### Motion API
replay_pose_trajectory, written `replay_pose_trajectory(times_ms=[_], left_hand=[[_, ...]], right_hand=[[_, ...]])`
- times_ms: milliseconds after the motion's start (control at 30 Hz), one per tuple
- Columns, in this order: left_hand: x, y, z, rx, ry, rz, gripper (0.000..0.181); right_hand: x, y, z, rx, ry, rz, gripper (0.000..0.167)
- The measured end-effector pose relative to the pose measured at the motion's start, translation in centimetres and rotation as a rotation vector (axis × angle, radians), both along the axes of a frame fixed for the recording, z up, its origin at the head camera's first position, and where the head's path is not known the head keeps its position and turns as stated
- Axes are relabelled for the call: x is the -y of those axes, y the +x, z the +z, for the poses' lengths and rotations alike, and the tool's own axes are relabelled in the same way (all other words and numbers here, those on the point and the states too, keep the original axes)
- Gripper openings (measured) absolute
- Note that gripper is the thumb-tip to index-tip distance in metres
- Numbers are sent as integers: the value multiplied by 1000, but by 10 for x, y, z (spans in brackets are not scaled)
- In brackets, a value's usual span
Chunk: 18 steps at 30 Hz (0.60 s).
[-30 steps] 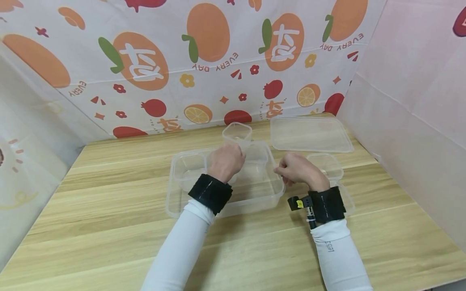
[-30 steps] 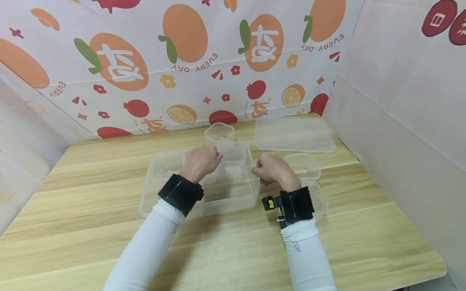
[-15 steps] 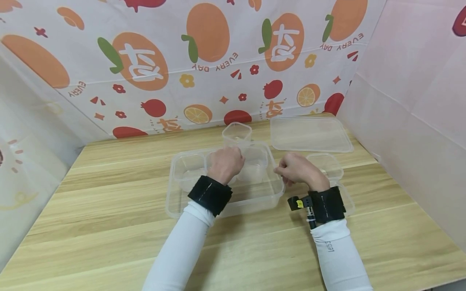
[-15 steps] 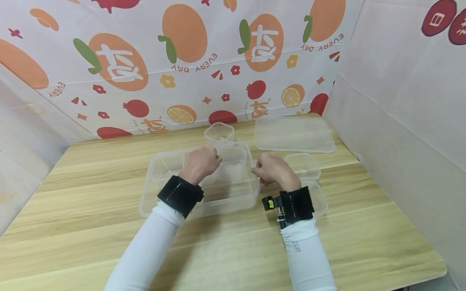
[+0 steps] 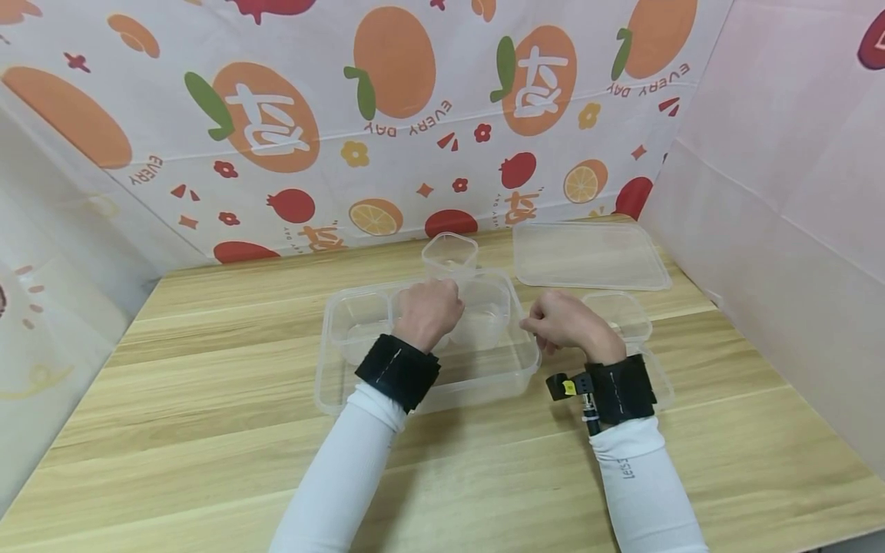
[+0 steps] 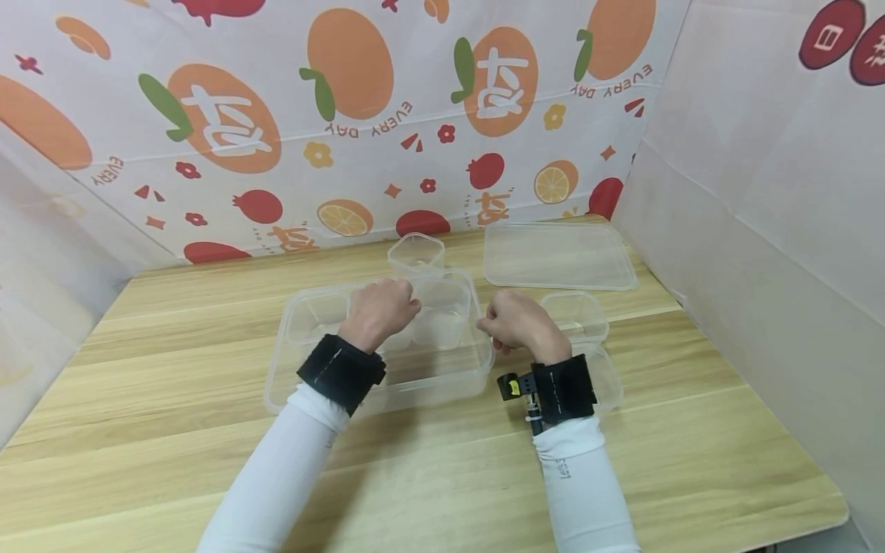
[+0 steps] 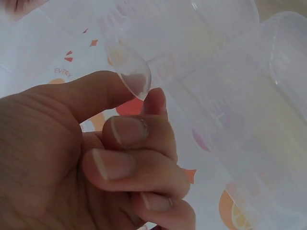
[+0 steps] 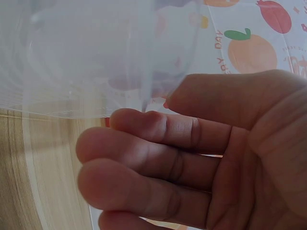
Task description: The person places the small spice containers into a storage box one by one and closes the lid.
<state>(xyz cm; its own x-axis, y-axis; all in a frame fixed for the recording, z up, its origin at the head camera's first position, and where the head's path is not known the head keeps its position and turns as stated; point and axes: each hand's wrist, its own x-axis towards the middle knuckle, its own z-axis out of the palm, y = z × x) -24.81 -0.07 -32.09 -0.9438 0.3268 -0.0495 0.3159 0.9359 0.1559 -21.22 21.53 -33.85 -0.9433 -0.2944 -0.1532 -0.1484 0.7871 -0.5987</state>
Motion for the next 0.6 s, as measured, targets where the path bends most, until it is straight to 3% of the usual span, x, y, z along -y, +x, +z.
replay_pose_trajectory(times_ms=[233, 333, 467, 600], left_hand=[[2, 0, 0, -1, 14, -30, 24], [2, -1, 0, 21, 45, -116, 21], [0, -3, 1, 109, 101, -264, 19], [0, -3, 1, 168, 98, -310, 20]], right_hand=[[0, 0, -1, -7, -1, -2, 36], [0, 0, -2, -2, -6, -4, 35], [0, -1, -2, 4, -10, -8, 34], [0, 0, -2, 6, -17, -8, 33]])
